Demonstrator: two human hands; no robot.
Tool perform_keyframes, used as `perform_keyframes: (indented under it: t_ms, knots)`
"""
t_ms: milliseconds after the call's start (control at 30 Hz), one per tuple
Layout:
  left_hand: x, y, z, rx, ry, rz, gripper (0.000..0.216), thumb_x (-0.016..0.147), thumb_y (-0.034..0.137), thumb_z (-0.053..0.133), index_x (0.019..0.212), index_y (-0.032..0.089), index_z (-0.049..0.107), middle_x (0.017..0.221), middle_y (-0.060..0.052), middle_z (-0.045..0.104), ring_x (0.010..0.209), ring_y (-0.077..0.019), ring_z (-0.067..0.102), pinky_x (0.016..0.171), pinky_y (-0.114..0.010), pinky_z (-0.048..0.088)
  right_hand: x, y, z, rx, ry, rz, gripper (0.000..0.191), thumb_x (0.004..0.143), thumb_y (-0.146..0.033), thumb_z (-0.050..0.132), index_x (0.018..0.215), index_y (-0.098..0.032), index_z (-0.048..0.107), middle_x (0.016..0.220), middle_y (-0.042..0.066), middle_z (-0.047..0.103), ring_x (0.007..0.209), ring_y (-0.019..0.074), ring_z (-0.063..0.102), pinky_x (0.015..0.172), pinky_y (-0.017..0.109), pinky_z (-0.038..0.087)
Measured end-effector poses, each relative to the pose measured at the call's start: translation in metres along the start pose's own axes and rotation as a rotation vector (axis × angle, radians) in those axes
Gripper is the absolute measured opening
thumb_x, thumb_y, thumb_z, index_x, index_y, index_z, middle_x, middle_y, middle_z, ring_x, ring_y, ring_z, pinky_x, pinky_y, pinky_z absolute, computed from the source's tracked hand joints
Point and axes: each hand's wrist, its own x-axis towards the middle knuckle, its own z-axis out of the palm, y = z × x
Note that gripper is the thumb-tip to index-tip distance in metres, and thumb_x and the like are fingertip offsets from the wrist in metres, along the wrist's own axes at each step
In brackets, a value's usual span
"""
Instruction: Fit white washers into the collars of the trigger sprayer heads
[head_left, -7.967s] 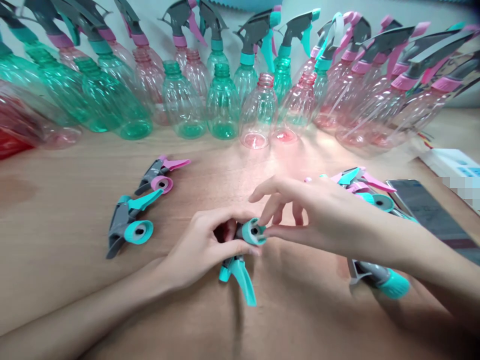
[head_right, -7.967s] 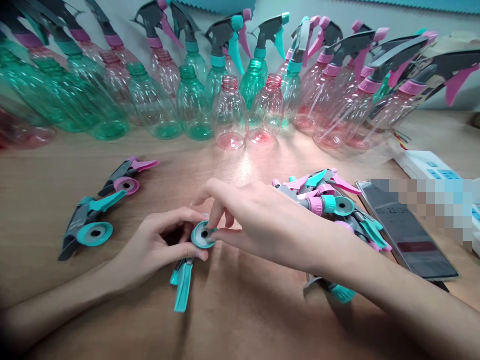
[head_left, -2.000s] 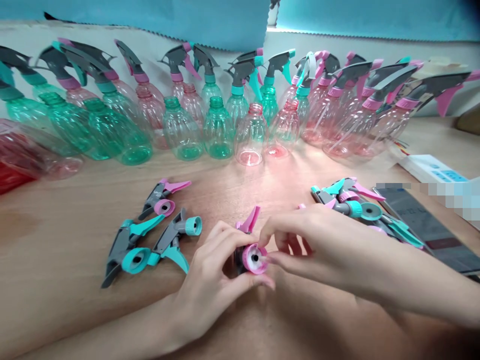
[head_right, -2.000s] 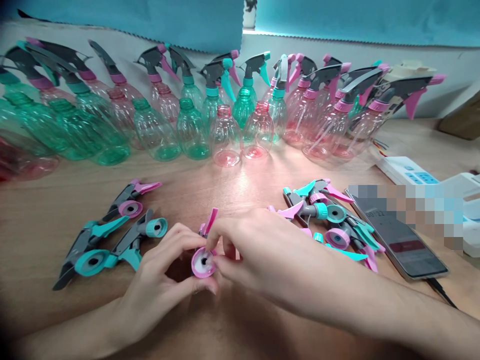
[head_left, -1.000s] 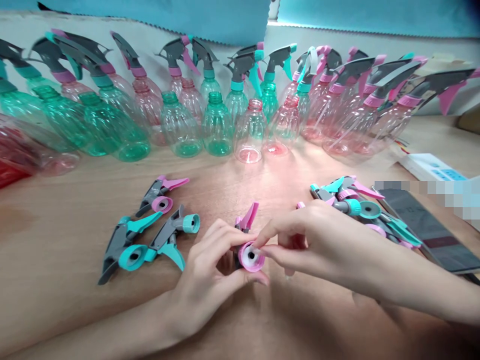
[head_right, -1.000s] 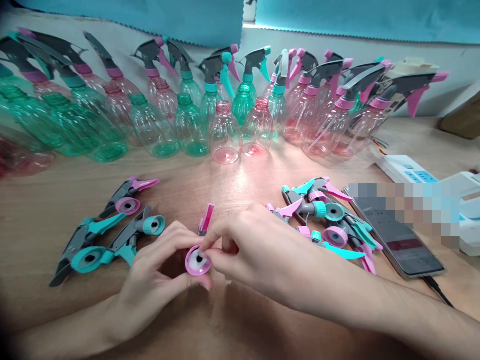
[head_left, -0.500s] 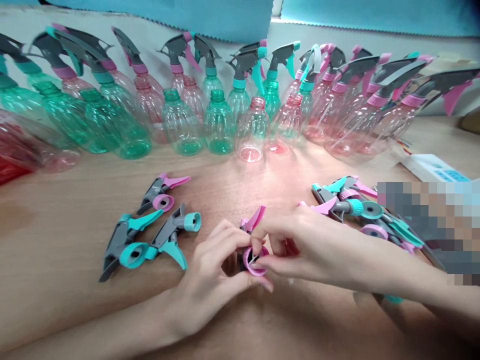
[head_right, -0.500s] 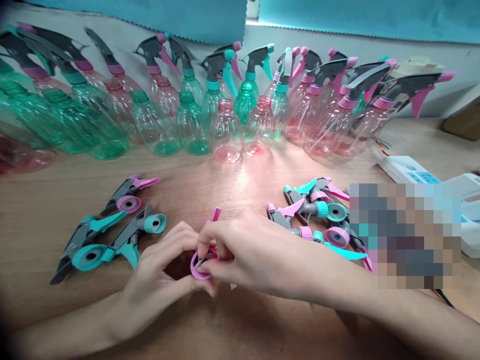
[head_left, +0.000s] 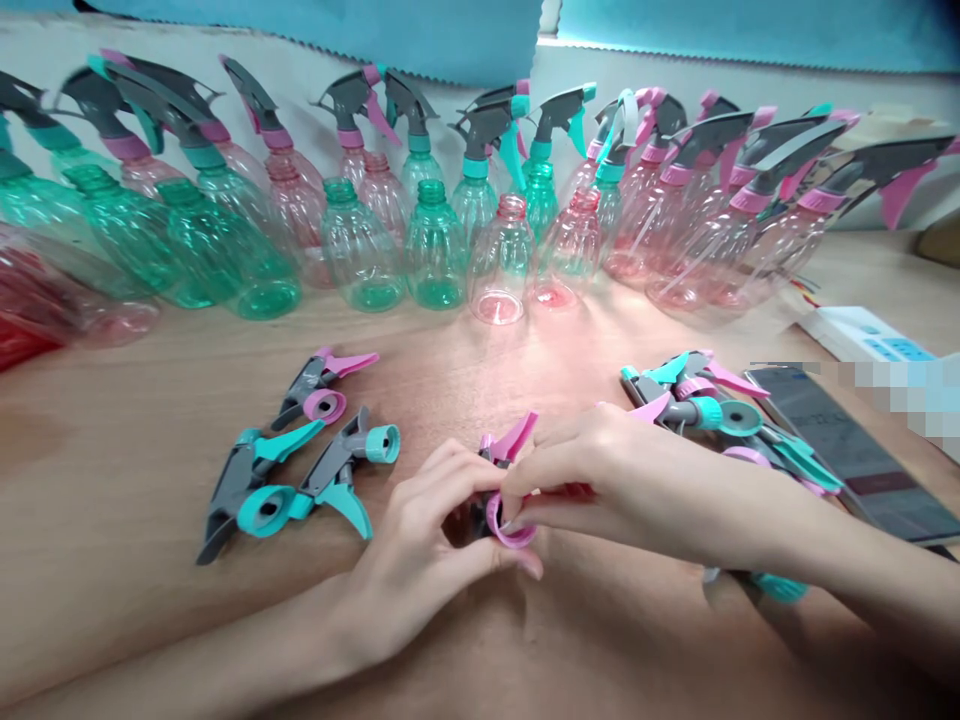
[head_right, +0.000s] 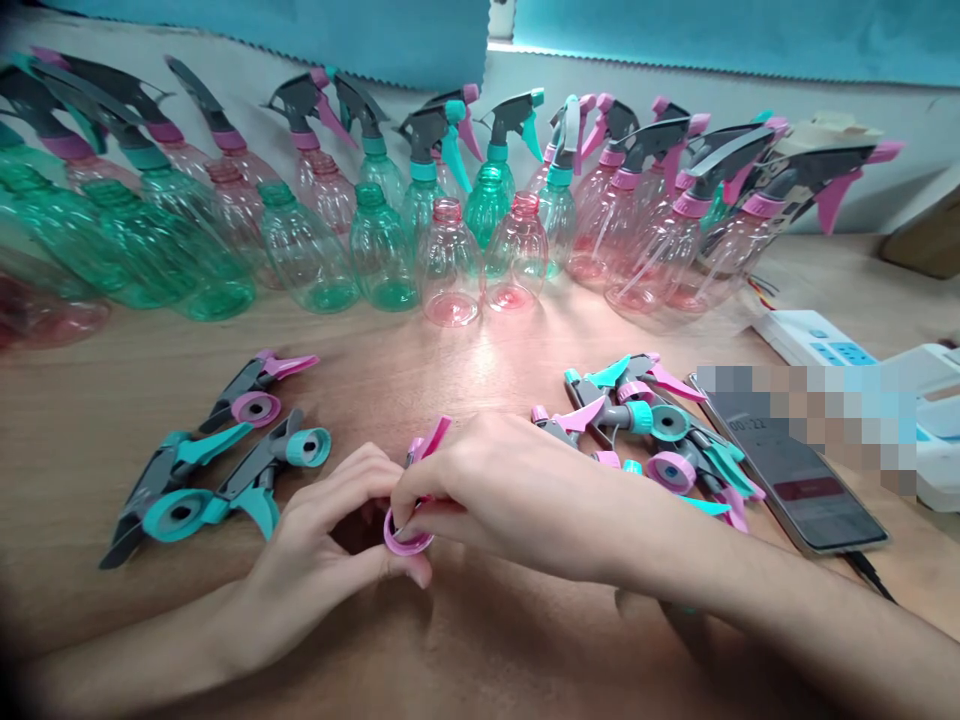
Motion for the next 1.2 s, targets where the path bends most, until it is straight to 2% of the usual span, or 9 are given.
perform_keyframes:
  t_ms: [100,200,333,400,600,733,933,1067,1200]
  knots:
    - [-0.001,-0.001,-0.001,-0.013,-0.022,0.001,0.015,0.076,0.023,0.074,0.088,0.018,0.066,0.077,0.001,0.062,0.075,-0.015,0.053,0.066,-0.026,0.041,-0.004,-0.004,-0.01,0.037,-0.029,-0.03,0.017,0.088,-0.015,0.056,0.079,-0.02,0.069,0.083,-0.002,0.07,0.079,0.01,0.061,0.072,0.022,0.043]
    - [-0.002,-0.003,-0.002,-0.011,0.019,-0.072,0.021,0.076,0.028,0.074,0.094,0.018,0.065,0.082,-0.001,0.062,0.075,-0.0153,0.053,0.064,-0.026,0.041,-0.011,-0.009,-0.026,0.101,-0.023,-0.047,0.012,0.086,-0.016,0.061,0.081,-0.021,0.07,0.074,-0.006,0.07,0.066,0.0053,0.061,0.061,0.016,0.043]
    - [-0.001,-0.004,-0.001,-0.042,0.041,-0.1,0.025,0.073,0.029,0.076,0.094,0.021,0.065,0.08,0.0,0.061,0.072,-0.0149,0.053,0.063,-0.026,0.04,-0.016,-0.012,-0.036,0.08,0.289,-0.058,0.006,0.081,-0.02,0.067,0.077,-0.018,0.071,0.063,-0.006,0.067,0.052,0.0036,0.055,0.045,0.014,0.038]
    - [-0.001,-0.003,-0.001,-0.07,0.047,-0.12,0.024,0.074,0.025,0.076,0.094,0.022,0.065,0.078,0.001,0.06,0.071,-0.0146,0.052,0.062,-0.026,0.039,-0.015,-0.011,-0.03,0.06,0.36,-0.102,0.006,0.078,-0.017,0.068,0.073,-0.016,0.07,0.058,-0.006,0.064,0.049,0.0029,0.051,0.044,0.014,0.037]
    - [-0.001,-0.002,0.001,-0.126,0.062,-0.207,0.033,0.069,0.007,0.075,0.095,0.024,0.065,0.077,0.004,0.058,0.067,-0.0118,0.051,0.057,-0.022,0.038,-0.009,-0.005,-0.007,0.027,0.263,-0.125,0.007,0.078,-0.014,0.067,0.07,-0.015,0.067,0.058,-0.006,0.059,0.052,0.0028,0.049,0.049,0.015,0.035]
    - [-0.002,-0.003,0.001,-0.129,0.063,-0.2,0.03,0.069,0.012,0.077,0.094,0.023,0.064,0.077,0.004,0.059,0.067,-0.0119,0.051,0.058,-0.022,0.039,-0.005,0.0,-0.003,0.082,0.211,-0.092,0.005,0.078,-0.014,0.067,0.074,-0.016,0.068,0.065,-0.004,0.064,0.055,0.0034,0.051,0.052,0.015,0.036]
    - [-0.003,-0.005,0.0,-0.143,0.041,-0.204,0.028,0.073,0.01,0.072,0.097,0.024,0.064,0.083,0.002,0.062,0.071,-0.0133,0.054,0.061,-0.024,0.041,-0.001,0.009,-0.009,0.32,-0.037,0.047,0.013,0.078,-0.031,0.07,0.081,-0.019,0.07,0.063,-0.006,0.064,0.053,0.0031,0.051,0.046,0.015,0.033]
    - [-0.002,-0.005,0.0,-0.16,0.044,-0.211,0.027,0.074,0.016,0.073,0.097,0.025,0.064,0.082,0.002,0.061,0.07,-0.0133,0.054,0.06,-0.024,0.041,-0.002,0.01,-0.013,0.33,-0.076,0.095,0.014,0.079,-0.032,0.069,0.086,-0.02,0.069,0.06,-0.008,0.061,0.053,0.0027,0.052,0.047,0.014,0.035]
    - [-0.002,-0.005,0.0,-0.171,0.048,-0.208,0.025,0.073,0.021,0.075,0.095,0.024,0.064,0.081,0.002,0.061,0.07,-0.0139,0.054,0.06,-0.025,0.042,-0.003,0.011,-0.012,0.325,-0.074,0.074,0.014,0.08,-0.03,0.068,0.087,-0.019,0.067,0.078,-0.006,0.068,0.065,0.0039,0.059,0.056,0.014,0.042]
